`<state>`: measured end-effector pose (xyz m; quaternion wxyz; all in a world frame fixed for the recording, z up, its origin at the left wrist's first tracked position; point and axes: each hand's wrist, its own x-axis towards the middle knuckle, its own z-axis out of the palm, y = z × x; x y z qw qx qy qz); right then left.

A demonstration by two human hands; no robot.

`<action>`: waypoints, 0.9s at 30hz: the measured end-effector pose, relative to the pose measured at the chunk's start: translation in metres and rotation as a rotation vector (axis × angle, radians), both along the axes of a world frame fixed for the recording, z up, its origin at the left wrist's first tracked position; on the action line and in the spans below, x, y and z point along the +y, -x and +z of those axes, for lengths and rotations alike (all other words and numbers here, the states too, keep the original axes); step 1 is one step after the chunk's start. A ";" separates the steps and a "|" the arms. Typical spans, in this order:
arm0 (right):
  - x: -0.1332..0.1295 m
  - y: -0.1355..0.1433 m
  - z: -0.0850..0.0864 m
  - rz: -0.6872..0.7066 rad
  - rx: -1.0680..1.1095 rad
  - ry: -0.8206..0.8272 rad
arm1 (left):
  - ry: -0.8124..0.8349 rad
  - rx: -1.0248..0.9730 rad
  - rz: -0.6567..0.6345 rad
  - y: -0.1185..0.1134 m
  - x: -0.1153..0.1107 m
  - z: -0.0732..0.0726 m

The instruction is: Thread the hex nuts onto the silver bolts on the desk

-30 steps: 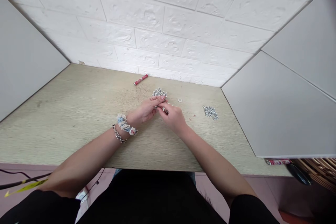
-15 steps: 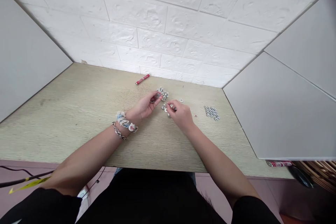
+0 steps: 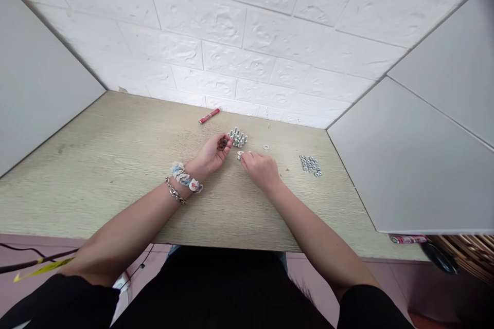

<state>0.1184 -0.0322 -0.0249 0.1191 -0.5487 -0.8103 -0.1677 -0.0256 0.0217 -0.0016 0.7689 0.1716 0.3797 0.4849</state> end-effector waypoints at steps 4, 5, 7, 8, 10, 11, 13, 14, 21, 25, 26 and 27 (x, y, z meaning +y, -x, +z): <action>0.001 0.001 -0.004 0.020 -0.014 -0.067 | -0.005 -0.013 -0.012 0.001 0.001 -0.001; 0.002 0.001 -0.005 0.021 -0.013 -0.082 | -0.005 -0.012 -0.013 0.001 0.001 -0.001; 0.002 0.001 -0.005 0.027 -0.010 -0.110 | -0.006 -0.005 -0.015 0.000 0.001 -0.001; 0.002 0.001 -0.006 0.028 -0.008 -0.123 | -0.013 -0.003 -0.017 0.000 0.000 -0.001; 0.002 0.001 -0.006 0.031 -0.007 -0.147 | -0.036 -0.005 -0.028 0.000 0.000 -0.001; 0.003 0.000 -0.006 0.033 -0.008 -0.160 | -0.046 -0.006 -0.035 0.000 -0.001 -0.001; 0.003 0.000 -0.006 0.040 -0.011 -0.190 | -0.056 -0.002 -0.048 0.000 -0.001 -0.001; 0.003 0.000 -0.006 0.044 -0.013 -0.201 | -0.055 0.002 -0.053 0.000 -0.001 -0.001; 0.003 -0.002 -0.003 0.103 -0.013 -0.179 | -0.108 0.029 0.024 0.002 -0.001 -0.001; 0.002 -0.007 0.004 0.058 0.107 -0.122 | -0.059 0.032 0.055 0.003 -0.002 0.002; 0.001 -0.008 0.007 0.019 0.155 -0.093 | -0.057 0.037 0.053 0.003 -0.002 0.002; 0.001 -0.010 0.009 -0.028 0.205 -0.059 | -0.062 0.047 0.041 0.003 -0.003 0.002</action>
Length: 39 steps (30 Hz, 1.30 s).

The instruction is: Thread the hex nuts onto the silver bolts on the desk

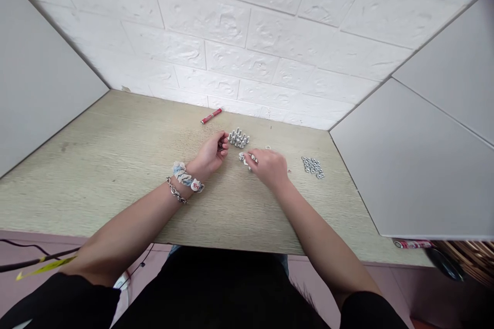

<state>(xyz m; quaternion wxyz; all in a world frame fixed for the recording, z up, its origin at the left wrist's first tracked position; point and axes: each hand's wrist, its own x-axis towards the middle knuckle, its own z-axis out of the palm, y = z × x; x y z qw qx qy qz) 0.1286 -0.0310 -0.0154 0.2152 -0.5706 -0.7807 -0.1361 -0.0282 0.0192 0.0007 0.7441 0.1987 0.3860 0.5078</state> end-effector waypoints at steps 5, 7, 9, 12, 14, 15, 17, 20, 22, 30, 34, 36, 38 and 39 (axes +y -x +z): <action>0.001 -0.008 0.011 -0.184 0.154 0.209 | -0.155 0.278 -0.179 -0.001 -0.003 -0.003; 0.003 -0.010 0.012 -0.196 0.180 0.271 | -0.338 0.549 -0.250 -0.001 -0.004 -0.004; 0.006 -0.011 0.011 -0.198 0.202 0.316 | -0.546 0.831 -0.285 -0.001 -0.005 -0.005; 0.009 -0.011 0.007 -0.198 0.216 0.362 | -0.749 1.111 -0.289 -0.001 -0.006 -0.007; 0.010 -0.010 0.006 -0.194 0.222 0.380 | -0.807 1.212 -0.295 -0.001 -0.007 -0.010; 0.011 -0.010 0.005 -0.190 0.222 0.386 | -0.830 1.249 -0.302 -0.001 -0.007 -0.012; 0.011 -0.009 0.005 -0.175 0.216 0.399 | -0.865 1.316 -0.333 -0.001 -0.008 -0.014; 0.011 -0.008 0.005 -0.150 0.224 0.416 | -0.893 1.403 -0.396 -0.002 -0.008 -0.014; 0.011 -0.008 0.005 -0.140 0.271 0.419 | -0.902 1.437 -0.424 -0.002 -0.007 -0.014; 0.017 -0.013 0.005 -0.063 0.715 0.469 | -0.924 1.469 -0.410 -0.002 -0.007 -0.014; 0.018 -0.012 0.008 -0.035 0.910 0.545 | -0.916 1.483 -0.417 -0.002 -0.008 -0.014; 0.017 -0.012 0.010 -0.032 0.993 0.586 | -0.904 1.476 -0.417 -0.002 -0.008 -0.014; 0.016 -0.012 0.012 -0.041 1.056 0.615 | -0.892 1.458 -0.412 -0.002 -0.008 -0.014; 0.016 -0.012 0.013 -0.045 1.077 0.622 | -0.888 1.439 -0.406 -0.002 -0.008 -0.014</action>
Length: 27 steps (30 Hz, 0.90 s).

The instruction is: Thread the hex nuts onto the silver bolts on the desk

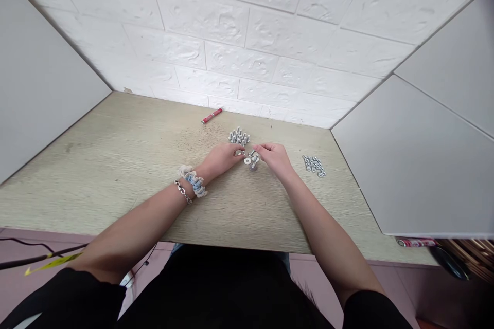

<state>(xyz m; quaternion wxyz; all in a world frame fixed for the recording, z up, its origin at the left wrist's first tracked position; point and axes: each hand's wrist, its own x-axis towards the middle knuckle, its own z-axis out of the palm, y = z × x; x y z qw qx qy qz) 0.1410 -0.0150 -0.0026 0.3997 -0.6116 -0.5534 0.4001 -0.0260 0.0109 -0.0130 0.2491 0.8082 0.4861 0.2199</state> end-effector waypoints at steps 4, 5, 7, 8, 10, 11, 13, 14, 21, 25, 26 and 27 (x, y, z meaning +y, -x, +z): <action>-0.001 0.000 0.002 -0.010 0.012 0.002 | 0.008 -0.091 -0.013 0.002 0.000 0.005; -0.001 0.000 0.003 -0.012 0.006 0.000 | -0.001 -0.105 -0.021 0.003 -0.001 0.006; -0.002 0.000 0.004 -0.021 0.001 -0.007 | -0.030 -0.122 -0.044 0.004 -0.003 0.011; -0.002 0.000 0.004 -0.024 0.004 -0.015 | -0.045 -0.123 -0.063 0.005 -0.004 0.013; -0.002 0.001 0.004 -0.024 0.013 -0.037 | -0.073 -0.105 -0.113 0.005 -0.006 0.015; -0.003 0.001 0.005 -0.021 0.016 -0.048 | -0.084 -0.093 -0.141 0.005 -0.008 0.015; -0.003 0.003 0.005 -0.014 0.018 -0.064 | -0.103 -0.070 -0.202 0.004 -0.009 0.015; -0.004 0.004 0.005 -0.010 0.018 -0.067 | -0.114 -0.063 -0.228 0.003 -0.010 0.014; -0.003 0.005 0.003 0.043 -0.029 -0.053 | -0.187 -0.033 -0.309 0.002 -0.011 0.011; -0.004 0.003 0.005 0.049 -0.023 -0.067 | -0.185 -0.041 -0.298 0.002 -0.011 0.012; -0.004 0.002 0.006 0.046 -0.023 -0.071 | -0.186 -0.034 -0.296 0.002 -0.011 0.011; -0.004 0.000 0.007 0.039 -0.028 -0.072 | -0.191 -0.026 -0.293 0.003 -0.011 0.011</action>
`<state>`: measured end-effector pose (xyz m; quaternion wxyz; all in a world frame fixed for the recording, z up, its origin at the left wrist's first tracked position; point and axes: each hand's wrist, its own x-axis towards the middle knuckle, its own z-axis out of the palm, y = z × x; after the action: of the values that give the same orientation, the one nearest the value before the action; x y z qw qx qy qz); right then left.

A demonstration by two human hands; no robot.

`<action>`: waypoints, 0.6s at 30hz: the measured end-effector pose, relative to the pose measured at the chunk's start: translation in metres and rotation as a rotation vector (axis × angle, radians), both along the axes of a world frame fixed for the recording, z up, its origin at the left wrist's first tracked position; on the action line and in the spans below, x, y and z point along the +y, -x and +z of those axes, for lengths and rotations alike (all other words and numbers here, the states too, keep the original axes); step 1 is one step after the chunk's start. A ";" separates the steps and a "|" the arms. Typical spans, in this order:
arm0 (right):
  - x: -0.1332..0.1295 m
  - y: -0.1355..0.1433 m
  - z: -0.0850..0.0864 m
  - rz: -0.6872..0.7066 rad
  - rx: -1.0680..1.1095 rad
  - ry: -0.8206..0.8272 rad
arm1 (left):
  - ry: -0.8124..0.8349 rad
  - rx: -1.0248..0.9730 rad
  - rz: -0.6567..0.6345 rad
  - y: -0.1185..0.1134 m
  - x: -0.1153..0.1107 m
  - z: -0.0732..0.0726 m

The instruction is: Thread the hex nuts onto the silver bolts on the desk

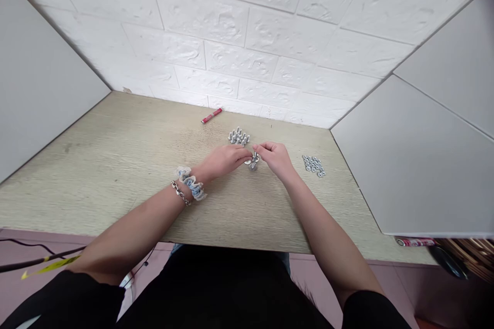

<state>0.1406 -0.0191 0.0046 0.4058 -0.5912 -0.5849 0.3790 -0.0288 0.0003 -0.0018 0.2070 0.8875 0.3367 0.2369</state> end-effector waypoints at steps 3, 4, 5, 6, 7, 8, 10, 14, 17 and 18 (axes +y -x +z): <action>0.001 -0.006 0.002 -0.048 -0.048 -0.025 | -0.033 0.034 0.012 0.001 0.002 -0.001; 0.002 -0.008 0.002 -0.073 -0.082 -0.048 | -0.051 0.047 0.018 0.002 0.002 -0.001; 0.003 -0.011 0.002 -0.102 -0.130 -0.077 | -0.071 0.063 0.023 0.002 0.003 -0.001; 0.004 -0.015 0.002 -0.135 -0.196 -0.104 | -0.090 0.081 0.027 0.003 0.004 0.000; 0.004 -0.018 0.002 -0.166 -0.276 -0.124 | -0.110 0.102 0.031 0.003 0.004 0.000; 0.005 -0.022 0.001 -0.192 -0.366 -0.131 | -0.128 0.129 0.036 0.003 0.005 0.000; 0.007 -0.027 0.000 -0.218 -0.533 -0.111 | -0.152 0.184 0.046 0.003 0.005 0.001; 0.010 -0.033 -0.005 -0.172 -0.680 -0.035 | -0.160 0.250 0.053 0.003 0.005 0.002; 0.013 -0.033 -0.010 -0.106 -0.684 -0.024 | -0.144 0.277 0.049 0.002 0.004 0.003; 0.013 -0.033 -0.011 -0.085 -0.675 -0.031 | -0.139 0.287 0.049 0.002 0.004 0.003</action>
<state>0.1735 -0.0062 -0.0065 0.2136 -0.7009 -0.6668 0.1358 -0.0308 0.0047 0.0008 0.0889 0.9159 0.3671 0.1356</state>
